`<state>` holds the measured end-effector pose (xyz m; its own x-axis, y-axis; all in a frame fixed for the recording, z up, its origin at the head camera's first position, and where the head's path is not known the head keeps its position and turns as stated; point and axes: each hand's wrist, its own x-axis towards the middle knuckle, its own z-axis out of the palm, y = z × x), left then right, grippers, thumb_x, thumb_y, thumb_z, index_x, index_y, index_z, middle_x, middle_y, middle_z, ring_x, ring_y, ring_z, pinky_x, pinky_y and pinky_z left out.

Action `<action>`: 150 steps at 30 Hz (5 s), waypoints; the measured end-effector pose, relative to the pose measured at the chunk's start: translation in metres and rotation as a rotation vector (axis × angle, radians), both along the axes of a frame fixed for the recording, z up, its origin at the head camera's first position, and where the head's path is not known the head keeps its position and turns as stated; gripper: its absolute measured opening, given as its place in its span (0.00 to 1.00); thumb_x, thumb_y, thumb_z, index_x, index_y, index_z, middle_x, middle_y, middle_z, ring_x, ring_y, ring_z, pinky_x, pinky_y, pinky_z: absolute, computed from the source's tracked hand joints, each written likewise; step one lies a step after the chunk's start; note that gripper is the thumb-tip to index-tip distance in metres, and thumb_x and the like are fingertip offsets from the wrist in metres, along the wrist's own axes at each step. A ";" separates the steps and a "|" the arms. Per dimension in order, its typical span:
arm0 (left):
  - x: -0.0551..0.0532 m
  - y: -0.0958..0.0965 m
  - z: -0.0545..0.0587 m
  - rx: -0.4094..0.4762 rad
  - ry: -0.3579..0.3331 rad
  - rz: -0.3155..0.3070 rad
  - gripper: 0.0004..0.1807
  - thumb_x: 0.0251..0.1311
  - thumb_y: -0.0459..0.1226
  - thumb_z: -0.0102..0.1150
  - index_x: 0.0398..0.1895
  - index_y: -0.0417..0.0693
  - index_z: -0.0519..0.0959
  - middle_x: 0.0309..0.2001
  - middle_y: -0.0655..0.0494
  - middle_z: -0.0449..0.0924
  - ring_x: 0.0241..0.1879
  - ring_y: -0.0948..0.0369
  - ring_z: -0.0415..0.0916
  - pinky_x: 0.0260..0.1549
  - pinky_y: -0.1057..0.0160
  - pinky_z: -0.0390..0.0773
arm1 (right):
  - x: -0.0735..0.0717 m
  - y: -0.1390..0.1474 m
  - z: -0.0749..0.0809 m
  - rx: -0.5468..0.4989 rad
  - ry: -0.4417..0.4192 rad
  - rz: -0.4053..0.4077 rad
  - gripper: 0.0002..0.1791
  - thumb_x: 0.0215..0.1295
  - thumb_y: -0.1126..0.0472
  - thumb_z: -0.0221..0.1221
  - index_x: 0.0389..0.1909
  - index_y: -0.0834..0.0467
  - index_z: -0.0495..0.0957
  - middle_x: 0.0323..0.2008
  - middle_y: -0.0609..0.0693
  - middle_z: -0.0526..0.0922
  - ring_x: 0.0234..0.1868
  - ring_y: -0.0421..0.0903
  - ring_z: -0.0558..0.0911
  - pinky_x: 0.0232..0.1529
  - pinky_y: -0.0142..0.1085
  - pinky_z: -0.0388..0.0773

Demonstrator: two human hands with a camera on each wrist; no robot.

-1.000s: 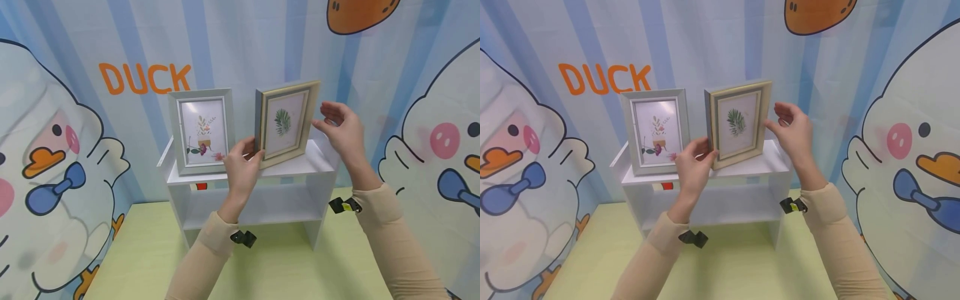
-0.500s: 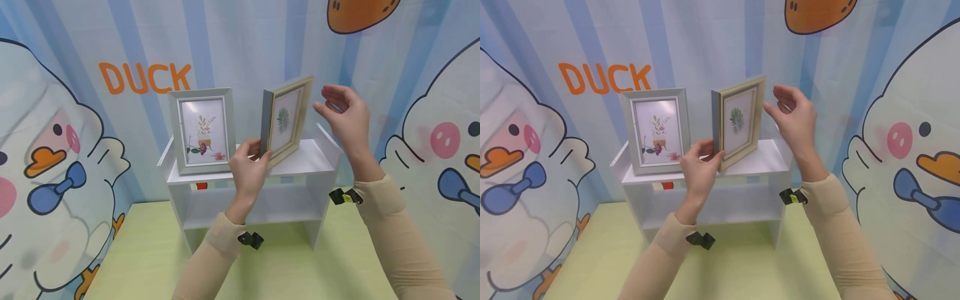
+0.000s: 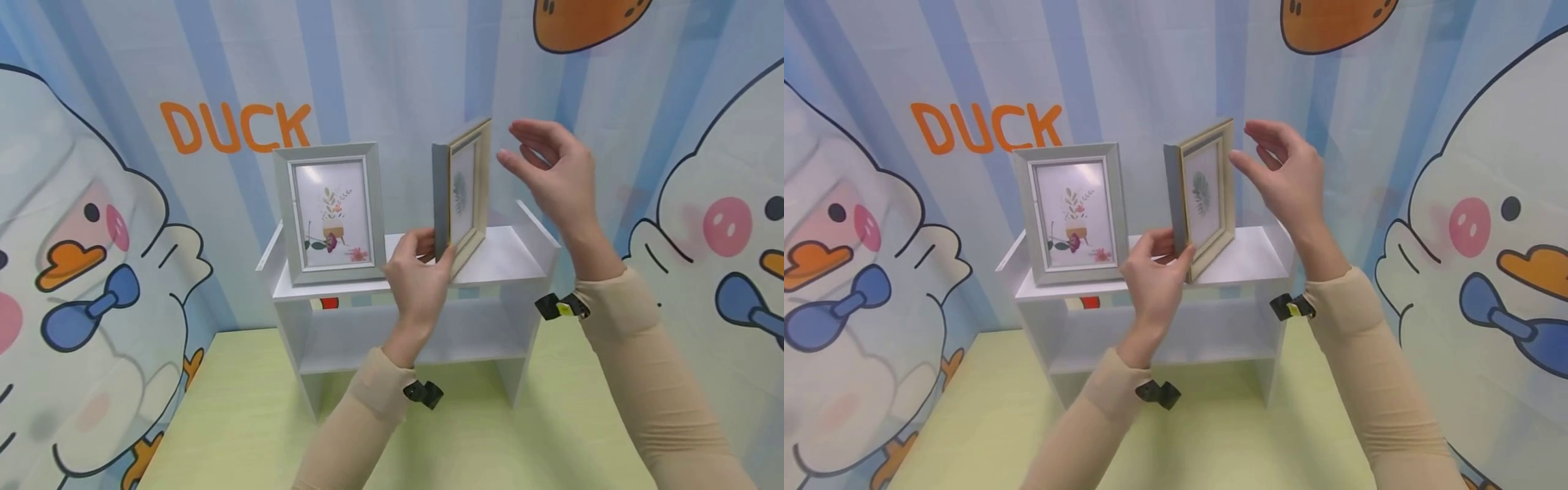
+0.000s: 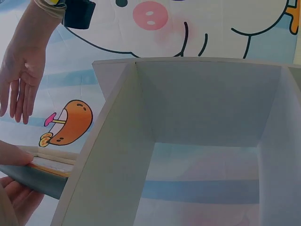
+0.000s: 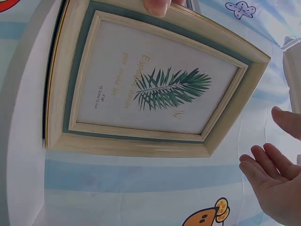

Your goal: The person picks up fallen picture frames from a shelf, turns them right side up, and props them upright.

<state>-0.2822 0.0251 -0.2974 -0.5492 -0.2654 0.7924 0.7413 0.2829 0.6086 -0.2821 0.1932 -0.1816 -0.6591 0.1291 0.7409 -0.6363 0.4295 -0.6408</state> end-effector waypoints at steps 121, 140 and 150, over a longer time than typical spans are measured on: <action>-0.010 -0.035 -0.009 -0.287 -0.097 0.127 0.08 0.50 0.25 0.60 0.33 0.41 0.84 0.30 0.50 0.86 0.27 0.62 0.82 0.27 0.71 0.82 | -0.024 -0.027 0.019 0.299 0.059 0.603 0.23 0.55 0.74 0.62 0.53 0.73 0.73 0.56 0.65 0.75 0.67 0.50 0.68 0.69 0.35 0.62; -0.003 -0.033 -0.001 -0.310 -0.022 0.167 0.11 0.53 0.31 0.65 0.41 0.40 0.82 0.38 0.49 0.84 0.40 0.57 0.80 0.36 0.67 0.83 | -0.047 -0.013 0.006 0.171 -0.026 0.691 0.26 0.58 0.69 0.62 0.59 0.64 0.73 0.61 0.54 0.74 0.67 0.45 0.69 0.68 0.32 0.63; 0.013 -0.021 0.043 -0.182 0.107 0.053 0.20 0.53 0.38 0.68 0.48 0.39 0.79 0.43 0.48 0.82 0.44 0.58 0.78 0.43 0.71 0.80 | -0.054 0.000 -0.011 0.116 -0.237 0.370 0.25 0.67 0.58 0.57 0.64 0.58 0.69 0.64 0.54 0.72 0.64 0.45 0.72 0.65 0.40 0.69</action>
